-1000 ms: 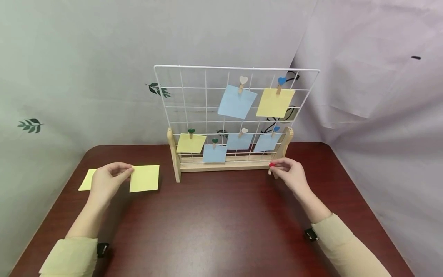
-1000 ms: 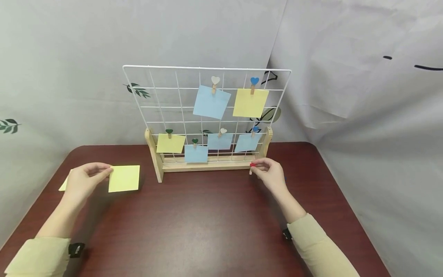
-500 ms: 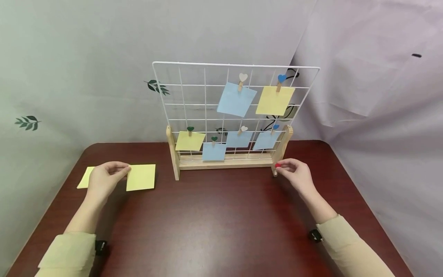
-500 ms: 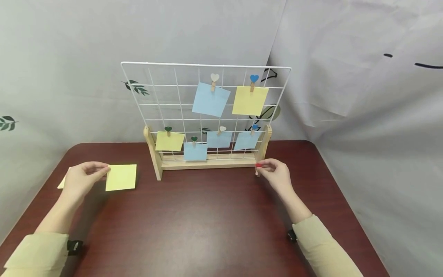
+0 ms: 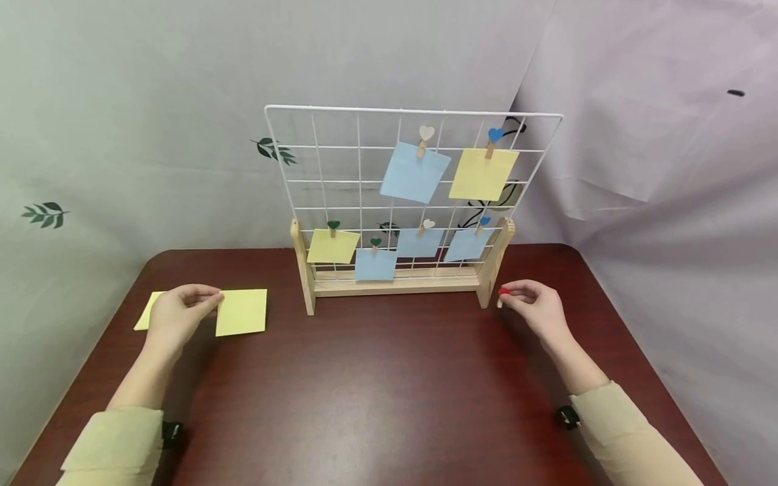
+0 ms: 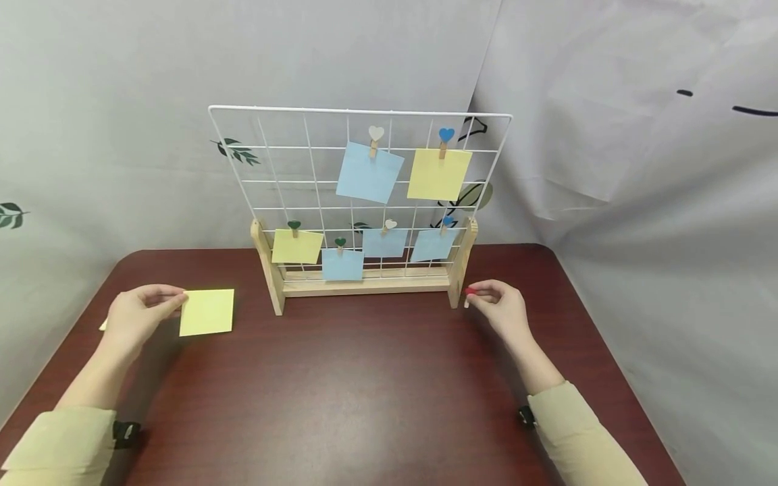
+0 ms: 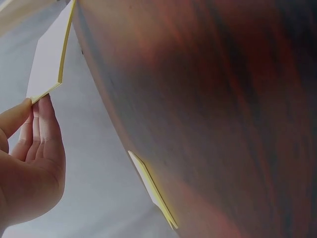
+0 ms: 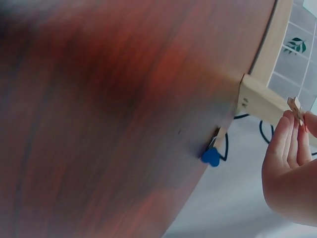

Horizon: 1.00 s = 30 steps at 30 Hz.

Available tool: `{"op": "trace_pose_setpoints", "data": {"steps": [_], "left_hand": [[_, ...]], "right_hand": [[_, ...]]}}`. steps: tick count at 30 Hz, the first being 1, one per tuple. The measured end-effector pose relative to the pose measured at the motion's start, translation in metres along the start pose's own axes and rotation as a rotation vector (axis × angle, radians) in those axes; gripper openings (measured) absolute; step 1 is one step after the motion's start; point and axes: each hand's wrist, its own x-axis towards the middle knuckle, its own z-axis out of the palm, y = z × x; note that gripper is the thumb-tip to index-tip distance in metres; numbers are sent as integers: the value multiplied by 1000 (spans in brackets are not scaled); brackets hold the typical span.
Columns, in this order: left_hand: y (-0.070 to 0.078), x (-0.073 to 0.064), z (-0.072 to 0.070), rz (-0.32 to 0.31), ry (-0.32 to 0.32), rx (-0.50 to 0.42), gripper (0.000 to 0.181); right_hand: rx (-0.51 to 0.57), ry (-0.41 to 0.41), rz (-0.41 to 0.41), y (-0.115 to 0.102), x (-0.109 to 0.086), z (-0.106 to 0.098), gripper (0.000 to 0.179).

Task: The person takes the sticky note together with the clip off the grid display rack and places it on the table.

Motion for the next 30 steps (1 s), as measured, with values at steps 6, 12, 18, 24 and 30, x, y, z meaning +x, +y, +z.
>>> {"op": "trace_pose_setpoints", "data": {"steps": [6, 12, 18, 24, 30], "left_hand": [[-5, 2, -3, -13, -5, 7, 35], [-11, 4, -5, -25, -4, 35, 37], [-14, 7, -8, -49, 29, 97, 38], [-18, 12, -12, -84, 37, 90, 39], [-21, 17, -16, -107, 67, 125, 39]], "right_hand": [[-4, 9, 17, 5, -3, -9, 32], [0, 15, 24, 13, -5, -16, 32], [-10, 16, 34, 18, -4, -20, 32], [-14, 23, 48, 22, -3, -25, 33], [-28, 34, 45, 28, -4, -32, 32]]}}
